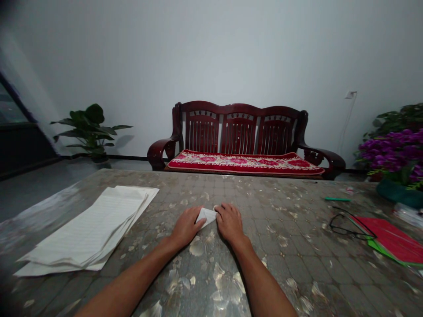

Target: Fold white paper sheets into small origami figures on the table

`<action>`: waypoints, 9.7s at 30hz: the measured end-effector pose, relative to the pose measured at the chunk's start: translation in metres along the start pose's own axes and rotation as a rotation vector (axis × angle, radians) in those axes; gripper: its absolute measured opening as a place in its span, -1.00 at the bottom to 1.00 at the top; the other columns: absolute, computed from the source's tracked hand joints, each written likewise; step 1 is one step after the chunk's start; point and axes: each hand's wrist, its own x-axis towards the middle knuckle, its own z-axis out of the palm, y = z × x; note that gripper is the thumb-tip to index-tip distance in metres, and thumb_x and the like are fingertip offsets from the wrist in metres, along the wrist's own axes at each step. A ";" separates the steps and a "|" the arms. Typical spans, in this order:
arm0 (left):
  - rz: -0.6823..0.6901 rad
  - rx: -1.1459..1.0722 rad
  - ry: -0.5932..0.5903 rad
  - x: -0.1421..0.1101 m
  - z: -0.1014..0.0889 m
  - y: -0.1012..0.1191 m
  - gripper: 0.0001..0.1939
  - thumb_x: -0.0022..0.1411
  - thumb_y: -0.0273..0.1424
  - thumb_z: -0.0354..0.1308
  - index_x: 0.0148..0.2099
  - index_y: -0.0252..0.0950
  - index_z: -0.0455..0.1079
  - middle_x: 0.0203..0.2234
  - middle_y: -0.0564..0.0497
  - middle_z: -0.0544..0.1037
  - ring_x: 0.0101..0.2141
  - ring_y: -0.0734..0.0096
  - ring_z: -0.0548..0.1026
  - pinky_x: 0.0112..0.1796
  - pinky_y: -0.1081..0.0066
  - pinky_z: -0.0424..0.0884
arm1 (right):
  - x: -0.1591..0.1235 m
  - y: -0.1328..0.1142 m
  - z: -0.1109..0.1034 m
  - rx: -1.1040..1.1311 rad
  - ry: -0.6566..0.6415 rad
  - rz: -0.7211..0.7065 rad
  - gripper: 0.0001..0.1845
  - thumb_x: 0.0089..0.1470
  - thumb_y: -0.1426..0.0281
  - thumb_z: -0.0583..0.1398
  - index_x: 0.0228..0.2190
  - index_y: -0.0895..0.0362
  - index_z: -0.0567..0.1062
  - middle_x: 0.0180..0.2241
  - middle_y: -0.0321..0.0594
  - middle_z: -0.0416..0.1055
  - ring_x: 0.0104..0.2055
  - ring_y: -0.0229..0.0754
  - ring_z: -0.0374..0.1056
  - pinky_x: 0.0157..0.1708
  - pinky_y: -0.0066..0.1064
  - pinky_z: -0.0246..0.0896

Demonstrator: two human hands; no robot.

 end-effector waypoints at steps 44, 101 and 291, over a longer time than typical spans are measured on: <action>-0.116 -0.805 0.101 0.006 -0.001 -0.011 -0.77 0.06 -0.26 0.10 -0.27 -0.30 0.38 -0.47 0.08 0.46 -0.43 0.40 0.39 -0.34 0.45 0.28 | -0.002 -0.006 -0.004 1.073 -0.093 -0.034 -0.50 0.13 -0.01 0.07 -0.25 0.13 0.56 -0.30 -0.20 0.51 -0.23 -0.12 0.38 -0.20 -0.33 0.26; -0.194 -1.113 -0.015 0.005 -0.005 -0.006 -0.71 0.05 -0.19 0.17 -0.28 -0.31 0.32 -0.55 0.17 0.36 -0.55 0.56 0.29 -0.51 0.55 0.18 | -0.007 -0.029 0.003 1.137 -0.206 -0.010 -0.63 0.07 0.09 0.17 -0.28 0.13 0.53 -0.45 -0.28 0.44 -0.42 -0.20 0.34 -0.42 -0.39 0.30; 0.318 -0.067 -0.128 -0.009 -0.010 -0.030 -0.73 0.34 -0.40 0.06 0.03 -0.21 0.46 -0.02 -0.01 0.56 0.00 0.31 0.45 0.06 0.29 0.28 | -0.012 0.013 -0.009 0.060 -0.062 -0.433 -0.70 0.29 0.29 0.06 -0.08 0.00 0.55 -0.04 -0.20 0.52 0.00 -0.17 0.39 0.02 -0.33 0.20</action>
